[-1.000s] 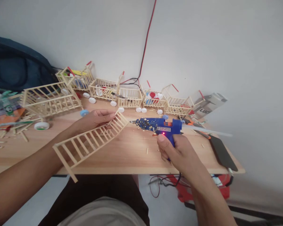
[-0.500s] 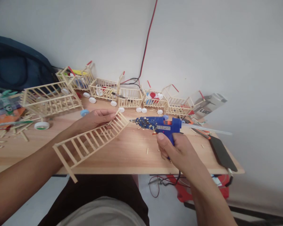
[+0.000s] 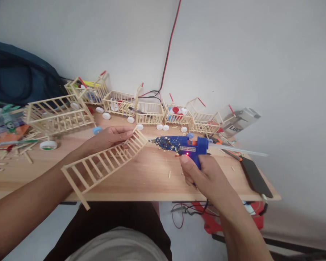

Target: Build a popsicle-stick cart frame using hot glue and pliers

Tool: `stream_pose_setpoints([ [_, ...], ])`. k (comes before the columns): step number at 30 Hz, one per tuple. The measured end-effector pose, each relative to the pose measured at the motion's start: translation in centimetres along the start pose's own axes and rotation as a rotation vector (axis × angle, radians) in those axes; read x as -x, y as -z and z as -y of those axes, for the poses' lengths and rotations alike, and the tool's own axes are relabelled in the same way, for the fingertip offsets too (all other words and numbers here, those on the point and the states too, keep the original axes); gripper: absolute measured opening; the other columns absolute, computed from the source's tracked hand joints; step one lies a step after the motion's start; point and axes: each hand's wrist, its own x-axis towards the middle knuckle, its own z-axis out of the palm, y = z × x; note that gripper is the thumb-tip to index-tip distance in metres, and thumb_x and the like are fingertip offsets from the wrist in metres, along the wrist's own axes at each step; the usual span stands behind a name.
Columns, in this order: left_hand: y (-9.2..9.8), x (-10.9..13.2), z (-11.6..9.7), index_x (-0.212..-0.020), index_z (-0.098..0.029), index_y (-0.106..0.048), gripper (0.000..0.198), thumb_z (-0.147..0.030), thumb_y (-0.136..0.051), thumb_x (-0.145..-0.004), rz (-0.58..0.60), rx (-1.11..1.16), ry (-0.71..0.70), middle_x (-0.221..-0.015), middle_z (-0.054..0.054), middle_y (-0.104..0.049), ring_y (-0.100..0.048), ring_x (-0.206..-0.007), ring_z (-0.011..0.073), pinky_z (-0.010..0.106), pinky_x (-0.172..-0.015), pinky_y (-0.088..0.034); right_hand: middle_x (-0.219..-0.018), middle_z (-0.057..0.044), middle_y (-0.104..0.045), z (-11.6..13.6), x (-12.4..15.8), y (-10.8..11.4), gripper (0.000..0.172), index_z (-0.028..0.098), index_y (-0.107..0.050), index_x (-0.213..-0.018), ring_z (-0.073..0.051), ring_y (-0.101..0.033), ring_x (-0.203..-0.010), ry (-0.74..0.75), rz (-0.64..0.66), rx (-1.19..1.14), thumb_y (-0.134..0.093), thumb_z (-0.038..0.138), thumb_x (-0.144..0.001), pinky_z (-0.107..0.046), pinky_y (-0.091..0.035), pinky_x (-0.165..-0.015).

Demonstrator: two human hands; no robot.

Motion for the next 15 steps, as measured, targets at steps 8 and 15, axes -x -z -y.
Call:
stream_pose_setpoints([
  [8,-0.15,0.24,-0.10,-0.098,-0.012,-0.071,0.038,-0.032,-0.081,-0.068,-0.003,0.015,-0.004,-0.078,0.004,-0.068,-0.060,-0.064,0.0091,0.019,-0.058,-0.048,-0.051,0.002,-0.041,-0.21,-0.35,0.02,0.053,0.021,-0.039,-0.057,-0.009,-0.038,-0.046,-0.011,0.000,-0.028,-0.043,0.062,-0.090,-0.026,-0.029,-0.045],
  [15,-0.20,0.21,-0.28,-0.097,-0.012,-0.071,0.037,-0.033,-0.081,-0.067,-0.030,-0.007,-0.009,-0.077,0.003,-0.067,-0.060,-0.065,0.0091,0.020,-0.059,-0.048,-0.050,0.002,-0.041,-0.07,-0.25,-0.02,0.052,0.021,-0.039,-0.057,-0.010,-0.039,-0.045,-0.002,0.018,-0.005,-0.041,0.060,-0.091,-0.026,-0.030,-0.046],
])
